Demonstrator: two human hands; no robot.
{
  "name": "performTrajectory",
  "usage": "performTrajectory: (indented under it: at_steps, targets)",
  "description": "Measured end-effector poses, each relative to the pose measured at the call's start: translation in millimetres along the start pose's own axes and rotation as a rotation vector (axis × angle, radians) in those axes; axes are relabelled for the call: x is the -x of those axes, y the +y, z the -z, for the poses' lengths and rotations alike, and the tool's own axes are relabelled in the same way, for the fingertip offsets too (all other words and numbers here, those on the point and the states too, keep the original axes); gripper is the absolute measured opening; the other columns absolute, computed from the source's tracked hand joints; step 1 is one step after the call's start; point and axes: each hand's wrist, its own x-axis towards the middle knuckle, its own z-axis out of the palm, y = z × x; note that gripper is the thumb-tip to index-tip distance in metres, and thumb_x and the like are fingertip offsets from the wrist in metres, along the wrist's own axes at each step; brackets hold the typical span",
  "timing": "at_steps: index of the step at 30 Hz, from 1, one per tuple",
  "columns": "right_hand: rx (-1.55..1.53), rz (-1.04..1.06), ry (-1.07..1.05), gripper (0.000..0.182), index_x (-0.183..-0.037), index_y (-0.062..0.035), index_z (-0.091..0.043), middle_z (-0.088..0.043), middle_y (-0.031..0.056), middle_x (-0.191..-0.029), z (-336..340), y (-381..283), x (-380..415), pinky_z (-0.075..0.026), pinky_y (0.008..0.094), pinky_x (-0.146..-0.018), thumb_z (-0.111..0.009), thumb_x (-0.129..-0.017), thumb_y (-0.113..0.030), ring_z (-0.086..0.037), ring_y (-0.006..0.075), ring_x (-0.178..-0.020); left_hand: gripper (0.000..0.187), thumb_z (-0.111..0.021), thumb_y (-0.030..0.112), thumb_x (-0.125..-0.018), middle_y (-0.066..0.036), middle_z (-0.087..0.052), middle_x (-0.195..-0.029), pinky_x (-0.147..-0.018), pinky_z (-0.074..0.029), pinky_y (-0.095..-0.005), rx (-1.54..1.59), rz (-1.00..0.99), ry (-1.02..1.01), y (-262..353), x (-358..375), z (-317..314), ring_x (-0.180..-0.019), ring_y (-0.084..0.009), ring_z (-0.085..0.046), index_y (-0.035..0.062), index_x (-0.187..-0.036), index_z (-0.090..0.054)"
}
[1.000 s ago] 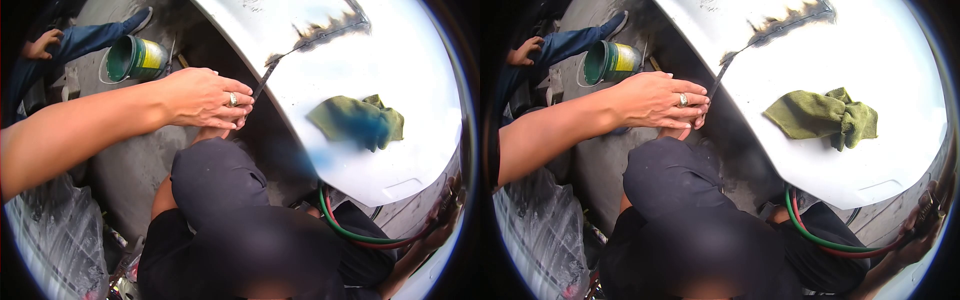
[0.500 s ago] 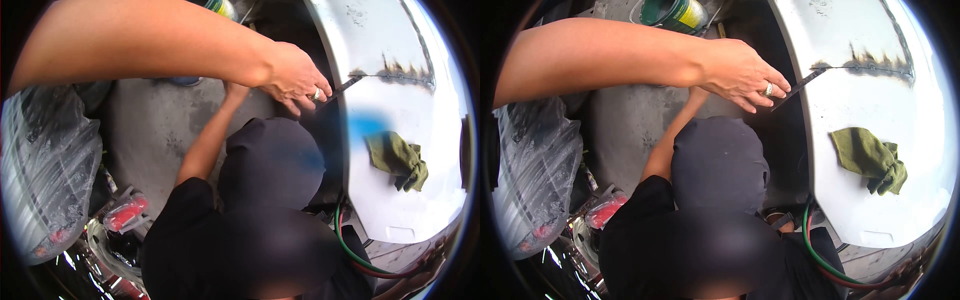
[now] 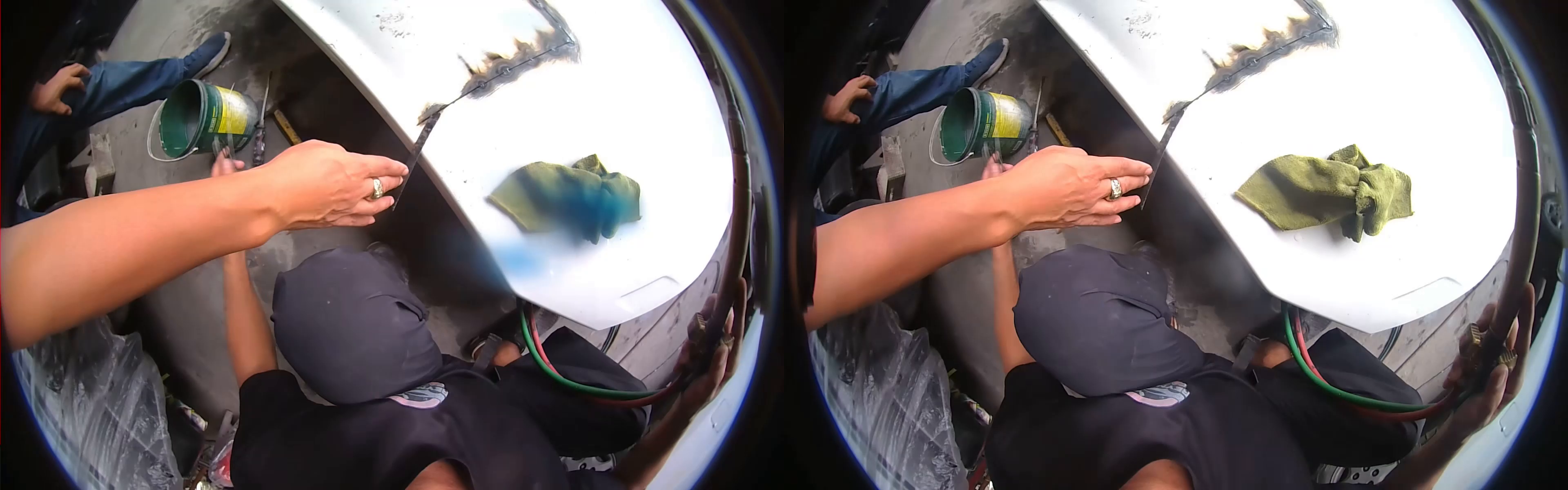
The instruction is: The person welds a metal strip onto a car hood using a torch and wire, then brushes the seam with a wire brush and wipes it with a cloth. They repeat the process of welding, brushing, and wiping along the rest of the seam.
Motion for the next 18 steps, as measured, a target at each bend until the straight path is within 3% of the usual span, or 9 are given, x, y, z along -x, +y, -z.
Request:
performTrajectory:
  at_steps: [2,6,9,10,12,13,15,16,18]
  targets:
    - [0.013,0.044,0.029,0.093,-0.160,0.0043,-0.029,-0.058,0.0145,-0.108,-11.8,-7.9,1.1,-0.046,0.0166,-0.042,-0.056,-0.098,-0.060,-0.062,0.0089,-0.069,0.065,-0.049,0.027,-0.097,-0.014,-0.039,-0.160,-0.123,-0.024,-0.0471,-0.130,0.001,-0.029,2.2,4.9,-0.2,-0.147,-0.0334,-0.034,0.0036,-0.156,-0.036]
    - [0.046,0.082,-0.068,0.096,-0.157,0.0079,-0.033,-0.059,0.0155,-0.100,-30.3,-23.8,4.5,-0.042,0.0196,-0.041,-0.057,-0.098,-0.063,-0.056,0.0103,-0.055,0.072,-0.051,0.046,-0.096,-0.018,-0.032,-0.165,-0.125,-0.018,-0.0534,-0.975,-0.163,-0.087,15.6,22.8,5.5,-0.152,-0.0383,-0.029,0.0052,-0.154,-0.040]
    - [0.075,0.024,-0.090,0.098,-0.156,0.0083,-0.036,-0.060,0.0166,-0.099,-35.9,-35.5,20.4,-0.045,0.0198,-0.044,-0.061,-0.095,-0.065,-0.060,0.0112,-0.057,0.080,-0.052,0.061,-0.095,-0.021,-0.026,-0.169,-0.127,-0.014,-0.0582,-1.056,-0.225,-0.102,20.3,25.9,10.7,-0.156,-0.0420,-0.024,0.0064,-0.153,-0.043]
    - [0.048,0.000,-0.088,0.101,-0.155,0.0084,-0.038,-0.061,0.0173,-0.098,-37.1,-40.2,22.8,-0.047,0.0194,-0.045,-0.063,-0.092,-0.067,-0.061,0.0108,-0.057,0.080,-0.052,0.061,-0.095,-0.021,-0.026,-0.169,-0.127,-0.014,-0.0582,-1.054,-0.217,-0.106,22.6,25.6,9.9,-0.156,-0.0420,-0.024,0.0064,-0.153,-0.043]
    - [0.061,0.006,-0.094,0.100,-0.154,0.0082,-0.039,-0.061,0.0173,-0.098,-35.6,-44.5,25.0,-0.047,0.0196,-0.045,-0.064,-0.092,-0.066,-0.060,0.0107,-0.055,0.063,-0.048,0.056,-0.100,-0.023,-0.048,-0.156,-0.124,-0.025,-0.0606,-1.141,-0.323,-0.080,26.9,26.2,8.5,-0.147,-0.0439,-0.041,0.0053,-0.136,-0.060]
    - [0.065,0.014,-0.099,0.099,-0.154,0.0080,-0.040,-0.061,0.0173,-0.097,-34.5,-46.8,26.4,-0.047,0.0197,-0.045,-0.064,-0.091,-0.066,-0.060,0.0106,-0.054,0.063,-0.048,0.056,-0.100,-0.023,-0.048,-0.156,-0.124,-0.025,-0.0606,-1.139,-0.318,-0.085,31.5,27.4,10.6,-0.147,-0.0439,-0.041,0.0053,-0.136,-0.060]
    - [0.089,0.025,-0.155,0.094,-0.152,0.0072,-0.043,-0.064,0.0186,-0.099,-26.3,-47.0,29.8,-0.047,0.0205,-0.046,-0.065,-0.091,-0.061,-0.062,0.0116,-0.052,0.046,-0.047,0.044,-0.104,-0.019,-0.064,-0.137,-0.115,-0.038,-0.0627,-1.163,-0.453,-0.335,41.4,26.9,15.3,-0.132,-0.0439,-0.057,0.0055,-0.114,-0.069]
    - [0.123,0.015,-0.211,0.093,-0.152,0.0065,-0.044,-0.065,0.0189,-0.101,-23.9,-50.5,30.1,-0.048,0.0211,-0.047,-0.065,-0.091,-0.061,-0.062,0.0119,-0.053,0.046,-0.047,0.044,-0.104,-0.019,-0.064,-0.137,-0.115,-0.038,-0.0627,-1.160,-0.446,-0.342,35.6,22.1,13.7,-0.132,-0.0439,-0.057,0.0055,-0.114,-0.069]
    - [0.149,0.013,-0.302,0.091,-0.152,0.0040,-0.046,-0.067,0.0186,-0.103,-20.2,-52.4,31.3,-0.049,0.0226,-0.048,-0.067,-0.090,-0.059,-0.062,0.0135,-0.052,0.035,-0.047,0.034,-0.104,-0.014,-0.069,-0.128,-0.107,-0.045,-0.0636,-1.128,-0.040,-0.546,18.0,10.7,8.6,-0.122,-0.0433,-0.064,0.0064,-0.106,-0.067]
